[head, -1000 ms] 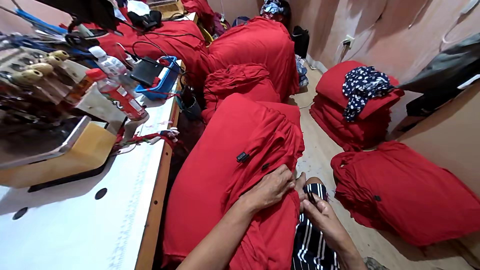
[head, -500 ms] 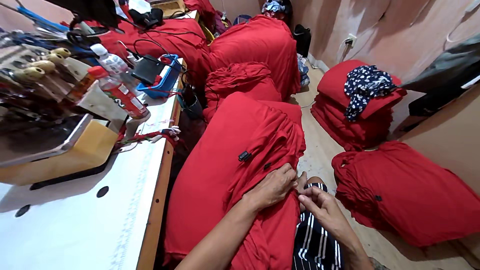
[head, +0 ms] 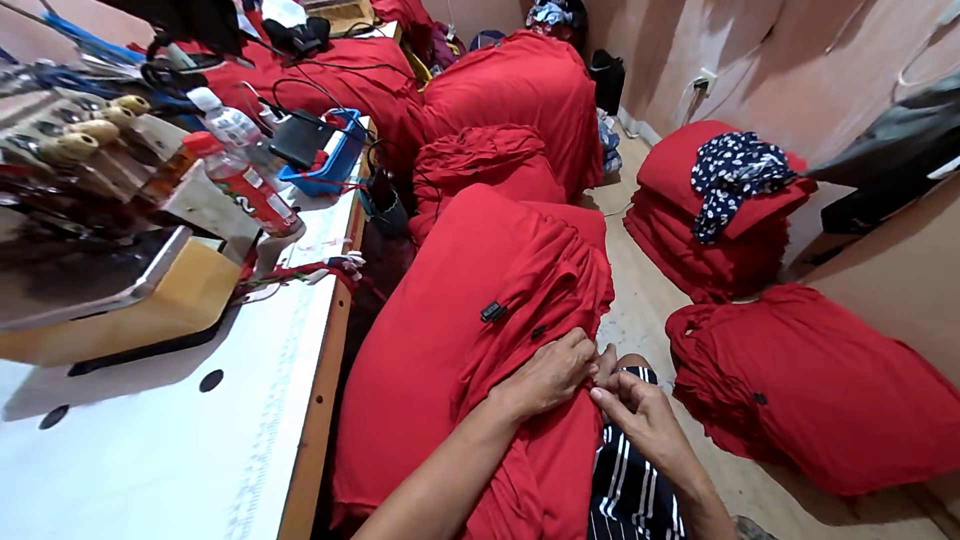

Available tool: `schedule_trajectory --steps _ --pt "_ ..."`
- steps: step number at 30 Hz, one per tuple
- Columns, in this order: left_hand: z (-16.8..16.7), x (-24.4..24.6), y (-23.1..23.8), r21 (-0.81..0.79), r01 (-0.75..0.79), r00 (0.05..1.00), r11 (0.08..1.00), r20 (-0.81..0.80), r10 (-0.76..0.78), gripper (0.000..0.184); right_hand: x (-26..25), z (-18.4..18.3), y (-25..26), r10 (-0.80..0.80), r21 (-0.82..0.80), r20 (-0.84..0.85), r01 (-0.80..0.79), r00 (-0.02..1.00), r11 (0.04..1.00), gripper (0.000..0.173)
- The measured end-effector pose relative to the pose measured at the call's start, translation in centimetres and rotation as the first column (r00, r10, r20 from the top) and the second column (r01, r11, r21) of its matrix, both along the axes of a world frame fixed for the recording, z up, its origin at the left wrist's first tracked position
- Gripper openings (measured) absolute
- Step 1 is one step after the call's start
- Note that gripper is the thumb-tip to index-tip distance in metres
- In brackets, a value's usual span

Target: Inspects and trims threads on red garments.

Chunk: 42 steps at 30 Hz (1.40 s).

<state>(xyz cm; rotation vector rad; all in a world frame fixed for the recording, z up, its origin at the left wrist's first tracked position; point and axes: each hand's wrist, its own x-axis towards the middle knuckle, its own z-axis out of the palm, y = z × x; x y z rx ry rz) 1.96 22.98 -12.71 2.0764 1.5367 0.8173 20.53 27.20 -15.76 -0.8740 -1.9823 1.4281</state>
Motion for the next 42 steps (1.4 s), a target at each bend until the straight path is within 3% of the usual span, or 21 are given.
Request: schedule_trajectory --steps 9,22,26,30,32,33,35,37,39,42 --pt "0.5 -0.1 0.0 -0.100 0.010 1.000 0.995 -0.020 -0.012 0.022 0.5 -0.8 0.4 0.011 0.049 -0.005 -0.010 1.000 0.999 0.020" --pt "0.7 0.1 0.0 -0.119 -0.021 1.000 0.993 -0.006 0.021 0.023 0.9 -1.5 0.9 0.007 0.010 -0.014 -0.007 1.000 1.000 0.017" --pt "0.6 -0.2 0.0 -0.040 -0.200 0.968 0.979 0.149 0.204 0.026 1.3 -1.2 1.1 -0.085 -0.027 -0.065 0.083 0.994 0.996 0.015" --pt "1.1 -0.5 0.2 -0.221 -0.358 0.812 0.907 0.406 0.419 0.025 1.5 -1.0 1.1 -0.147 -0.078 -0.077 0.141 0.986 0.987 0.014" --pt "1.0 -0.6 0.3 -0.274 -0.351 0.716 0.896 0.539 0.445 0.026 1.3 -1.2 1.1 -0.140 -0.104 -0.077 0.132 0.987 0.986 0.015" --pt "1.0 -0.6 0.3 -0.273 -0.323 0.720 0.906 0.551 0.422 0.032 1.1 -1.3 1.0 -0.138 -0.120 -0.070 0.129 0.988 0.984 0.015" --pt "1.2 -0.7 0.1 -0.295 -0.212 0.833 0.932 0.444 0.330 0.045 0.9 -1.7 0.9 -0.131 -0.163 -0.051 0.121 0.990 0.979 0.016" --pt "1.0 -0.3 0.3 -0.336 -0.139 0.943 0.931 0.241 0.228 0.049 1.0 -2.0 0.8 -0.093 -0.238 -0.030 0.083 0.995 0.968 0.017" --pt "0.6 -0.1 0.5 -0.314 -0.110 0.983 0.943 0.103 0.149 0.051 1.3 -2.2 0.5 -0.003 -0.356 -0.044 -0.013 0.999 0.934 0.022" --pt "0.5 -0.3 0.5 -0.271 -0.096 0.988 0.958 0.093 0.125 0.037 1.0 -2.8 -0.8 0.016 -0.560 -0.197 -0.126 0.980 0.819 0.023"
